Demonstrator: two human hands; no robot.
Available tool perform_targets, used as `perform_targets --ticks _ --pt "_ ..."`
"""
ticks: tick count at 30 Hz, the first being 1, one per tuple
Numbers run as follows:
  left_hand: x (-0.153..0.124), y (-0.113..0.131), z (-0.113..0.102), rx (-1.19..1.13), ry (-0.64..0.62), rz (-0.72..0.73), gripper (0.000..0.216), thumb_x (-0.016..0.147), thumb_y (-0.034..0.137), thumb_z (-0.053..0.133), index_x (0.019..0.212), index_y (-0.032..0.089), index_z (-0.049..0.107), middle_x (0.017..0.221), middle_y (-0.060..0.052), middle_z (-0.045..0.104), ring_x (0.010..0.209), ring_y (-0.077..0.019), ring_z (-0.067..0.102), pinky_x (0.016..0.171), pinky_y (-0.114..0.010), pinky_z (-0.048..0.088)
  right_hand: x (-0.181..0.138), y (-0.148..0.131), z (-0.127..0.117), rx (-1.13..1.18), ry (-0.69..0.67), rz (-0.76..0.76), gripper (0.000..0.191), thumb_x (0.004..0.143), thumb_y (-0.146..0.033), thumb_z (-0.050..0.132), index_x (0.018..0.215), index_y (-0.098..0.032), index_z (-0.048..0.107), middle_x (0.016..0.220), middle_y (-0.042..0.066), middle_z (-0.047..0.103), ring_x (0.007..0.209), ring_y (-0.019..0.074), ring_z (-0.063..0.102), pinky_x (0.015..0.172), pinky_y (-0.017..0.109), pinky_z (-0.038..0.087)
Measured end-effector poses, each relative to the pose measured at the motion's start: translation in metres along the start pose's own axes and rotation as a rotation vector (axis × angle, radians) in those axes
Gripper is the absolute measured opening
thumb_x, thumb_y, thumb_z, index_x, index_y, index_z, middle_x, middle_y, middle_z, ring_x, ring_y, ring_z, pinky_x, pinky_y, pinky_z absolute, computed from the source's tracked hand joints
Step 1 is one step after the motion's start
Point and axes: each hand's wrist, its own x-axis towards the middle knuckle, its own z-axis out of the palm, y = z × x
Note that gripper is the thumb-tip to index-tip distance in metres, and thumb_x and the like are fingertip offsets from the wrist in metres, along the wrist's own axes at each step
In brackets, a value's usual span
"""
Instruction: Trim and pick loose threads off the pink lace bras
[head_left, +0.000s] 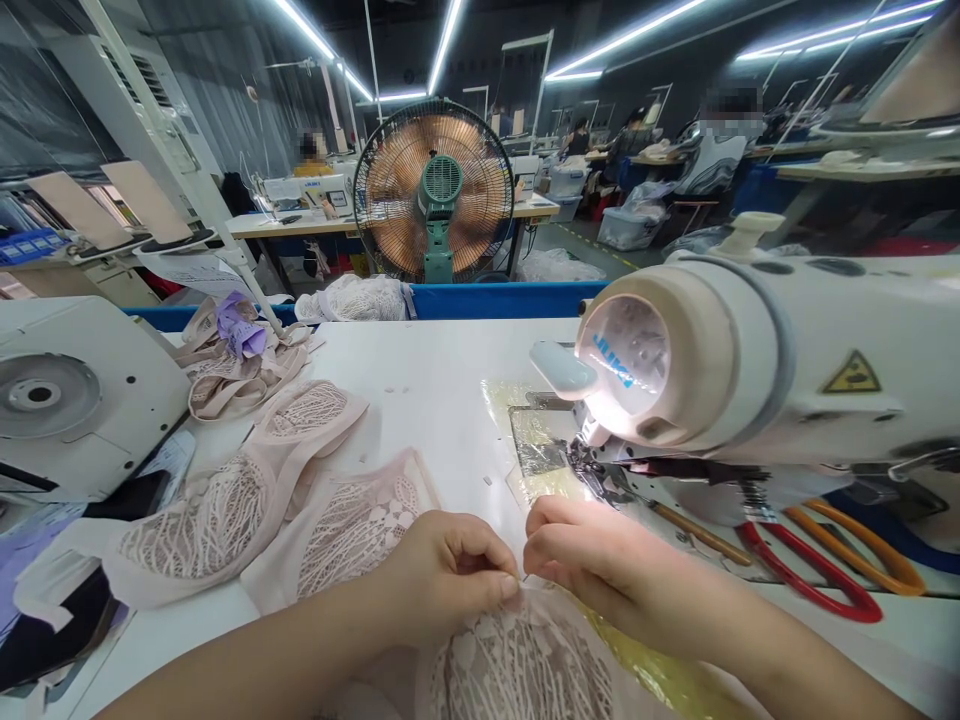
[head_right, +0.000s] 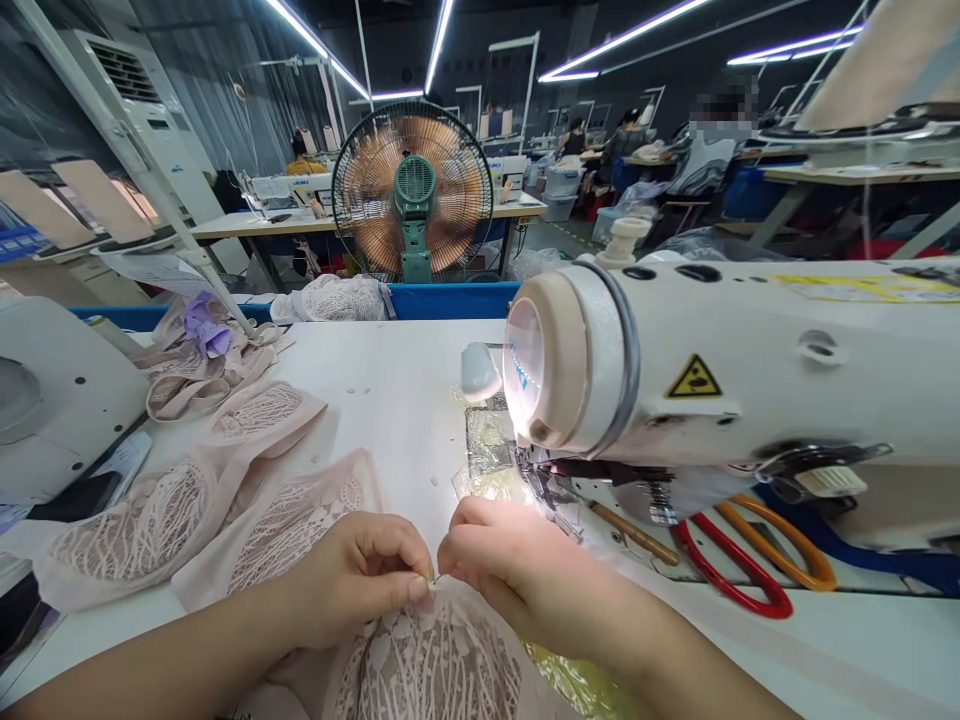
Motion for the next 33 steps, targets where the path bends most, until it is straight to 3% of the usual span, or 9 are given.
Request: perform_targets --ticks 7,15,24,33 --pt "0.001 -0.006 -0.006 -0.157 -0.078 -0.060 0.005 0.066 0.016 0.062 0.066 0.011 0.063 0.063 -0.003 0.060 0.059 -0.0112 0.053 0.056 -0.023 0.038 0.001 0.006 0.005 0.134 0.036 -0.050 0.019 0.087 -0.012 0.037 0.080 -0.018 0.055 0.076 0.003 0.049 0.068 0.0129 0.047 0.060 0.025 0.040" --pt "0.002 -0.010 -0.009 -0.225 -0.142 -0.129 0.008 0.067 0.018 0.064 0.069 0.012 0.066 0.063 -0.001 0.063 0.061 -0.0103 0.055 0.061 -0.022 0.041 -0.004 0.005 0.009 -0.036 0.072 -0.074 0.028 0.084 -0.008 0.031 0.085 -0.019 0.057 0.071 0.002 0.044 0.061 0.0129 0.042 0.052 0.024 0.033" --pt "0.001 -0.010 -0.009 -0.254 -0.136 -0.139 0.011 0.066 0.022 0.066 0.068 0.012 0.066 0.063 -0.001 0.063 0.062 -0.0110 0.055 0.063 -0.023 0.042 -0.005 0.004 0.007 -0.017 0.050 -0.054 0.027 0.085 -0.007 0.032 0.086 -0.020 0.056 0.073 0.002 0.044 0.062 0.0126 0.043 0.053 0.023 0.034" --pt "0.001 -0.013 -0.010 -0.238 -0.152 -0.137 0.005 0.067 0.015 0.063 0.068 0.012 0.066 0.059 0.001 0.061 0.056 -0.0081 0.052 0.056 -0.020 0.039 -0.002 0.000 0.003 -0.057 -0.001 -0.085 0.032 0.082 -0.004 0.031 0.087 -0.019 0.058 0.071 0.001 0.041 0.061 0.0115 0.041 0.053 0.022 0.032"
